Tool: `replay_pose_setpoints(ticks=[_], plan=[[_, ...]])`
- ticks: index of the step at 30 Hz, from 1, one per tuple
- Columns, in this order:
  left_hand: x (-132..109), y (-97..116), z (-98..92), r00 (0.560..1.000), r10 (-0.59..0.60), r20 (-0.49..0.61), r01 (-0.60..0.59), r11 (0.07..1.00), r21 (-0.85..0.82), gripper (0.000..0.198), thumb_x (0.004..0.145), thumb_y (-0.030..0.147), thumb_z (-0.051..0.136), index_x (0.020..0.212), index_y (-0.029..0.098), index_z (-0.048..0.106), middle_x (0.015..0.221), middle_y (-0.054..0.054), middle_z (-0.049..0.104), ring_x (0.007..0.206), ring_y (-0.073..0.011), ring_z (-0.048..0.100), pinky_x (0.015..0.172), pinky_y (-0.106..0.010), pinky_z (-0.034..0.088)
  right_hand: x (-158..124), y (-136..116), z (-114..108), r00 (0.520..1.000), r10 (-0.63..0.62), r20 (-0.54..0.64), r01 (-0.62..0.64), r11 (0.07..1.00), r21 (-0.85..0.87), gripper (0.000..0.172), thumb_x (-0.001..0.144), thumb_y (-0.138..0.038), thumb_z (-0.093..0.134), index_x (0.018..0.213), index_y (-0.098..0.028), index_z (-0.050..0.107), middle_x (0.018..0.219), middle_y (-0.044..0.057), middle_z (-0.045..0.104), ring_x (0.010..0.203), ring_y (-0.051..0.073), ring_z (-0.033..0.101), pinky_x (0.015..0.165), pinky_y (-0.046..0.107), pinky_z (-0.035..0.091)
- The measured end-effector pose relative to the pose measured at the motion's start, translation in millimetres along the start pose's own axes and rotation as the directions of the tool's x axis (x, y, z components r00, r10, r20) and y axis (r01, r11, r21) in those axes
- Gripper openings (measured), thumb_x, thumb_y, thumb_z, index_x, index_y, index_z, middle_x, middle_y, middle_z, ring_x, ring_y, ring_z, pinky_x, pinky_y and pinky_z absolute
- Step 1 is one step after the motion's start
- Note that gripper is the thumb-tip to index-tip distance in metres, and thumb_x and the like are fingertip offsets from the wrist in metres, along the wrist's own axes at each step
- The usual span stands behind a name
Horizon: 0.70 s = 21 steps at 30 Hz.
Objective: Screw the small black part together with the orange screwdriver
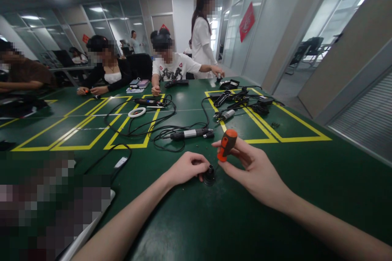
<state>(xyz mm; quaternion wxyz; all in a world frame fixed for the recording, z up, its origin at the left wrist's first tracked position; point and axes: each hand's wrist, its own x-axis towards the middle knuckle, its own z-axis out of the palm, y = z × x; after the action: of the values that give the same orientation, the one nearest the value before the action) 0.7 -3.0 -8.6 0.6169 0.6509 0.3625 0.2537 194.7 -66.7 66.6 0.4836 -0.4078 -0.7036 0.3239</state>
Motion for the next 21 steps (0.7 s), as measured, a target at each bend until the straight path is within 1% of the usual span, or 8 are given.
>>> replay_pose_setpoints(ticks=[3,6,9,12,14,18,21], plan=[[0.0,1.2,-0.5,1.000,0.002,-0.001,-0.002,1.000,0.004,0.018,0.075,0.029,0.066,0.078,0.011,0.070,0.068,-0.002,0.068,0.053,-0.0097,0.060,0.054,-0.020,0.044,0.2,0.5,0.1,1.000,0.019,-0.005,-0.019,1.000,0.015,0.022,0.082,-0.024,0.069,0.104,-0.023,0.075,0.101,0.005,0.078,0.096,0.024,0.074,0.091,0.041,0.063],[0.1,1.6,-0.8,1.000,0.001,-0.003,-0.001,1.000,0.013,0.019,0.074,0.029,0.064,0.077,0.011,0.070,0.069,-0.002,0.067,0.052,-0.0097,0.059,0.054,-0.021,0.044,0.1,2.2,0.5,1.000,0.016,0.005,-0.016,0.999,0.049,0.027,0.084,-0.024,0.068,0.110,-0.021,0.073,0.100,0.006,0.079,0.095,0.024,0.075,0.094,0.042,0.062],[0.2,1.5,-1.2,1.000,0.006,-0.004,-0.006,0.999,0.045,0.020,0.075,0.030,0.063,0.078,0.011,0.070,0.068,-0.002,0.067,0.052,-0.0096,0.059,0.054,-0.021,0.043,0.4,3.5,1.0,1.000,0.008,0.018,-0.009,0.999,0.053,0.022,0.085,-0.025,0.068,0.106,-0.021,0.074,0.101,0.007,0.079,0.098,0.024,0.075,0.095,0.042,0.061],[-0.1,1.7,-1.9,1.000,0.014,-0.002,-0.014,0.998,0.056,0.022,0.076,0.033,0.065,0.078,0.012,0.069,0.067,-0.001,0.066,0.052,-0.0096,0.059,0.054,-0.021,0.043,0.9,3.0,1.4,1.000,-0.028,0.006,0.028,0.999,0.029,0.018,0.085,-0.025,0.067,0.102,-0.023,0.076,0.108,0.006,0.077,0.102,0.024,0.073,0.090,0.040,0.063],[-0.5,2.0,-2.1,1.000,0.015,-0.001,-0.015,0.999,0.047,0.023,0.076,0.035,0.066,0.078,0.012,0.069,0.066,-0.001,0.065,0.052,-0.0097,0.059,0.054,-0.021,0.043,1.0,1.9,1.5,0.999,-0.042,0.005,0.041,0.999,0.015,0.017,0.085,-0.024,0.067,0.099,-0.024,0.076,0.108,0.006,0.077,0.100,0.024,0.073,0.089,0.040,0.064],[-0.4,1.8,-2.0,1.000,0.011,0.002,-0.011,0.999,0.034,0.023,0.076,0.035,0.068,0.078,0.012,0.069,0.067,-0.001,0.065,0.052,-0.0099,0.059,0.055,-0.021,0.044,0.4,1.0,1.6,1.000,-0.003,0.003,0.003,1.000,0.025,0.022,0.084,-0.024,0.068,0.104,-0.023,0.075,0.103,0.006,0.078,0.093,0.023,0.074,0.090,0.041,0.063],[0.4,0.3,-2.1,1.000,0.010,0.001,-0.010,0.999,0.030,0.022,0.077,0.033,0.067,0.079,0.011,0.071,0.070,-0.002,0.067,0.053,-0.0096,0.059,0.056,-0.021,0.045,0.3,2.9,1.7,1.000,0.024,0.003,-0.024,0.999,0.042,0.026,0.085,-0.025,0.067,0.110,-0.021,0.073,0.102,0.007,0.079,0.096,0.024,0.075,0.094,0.042,0.062]])
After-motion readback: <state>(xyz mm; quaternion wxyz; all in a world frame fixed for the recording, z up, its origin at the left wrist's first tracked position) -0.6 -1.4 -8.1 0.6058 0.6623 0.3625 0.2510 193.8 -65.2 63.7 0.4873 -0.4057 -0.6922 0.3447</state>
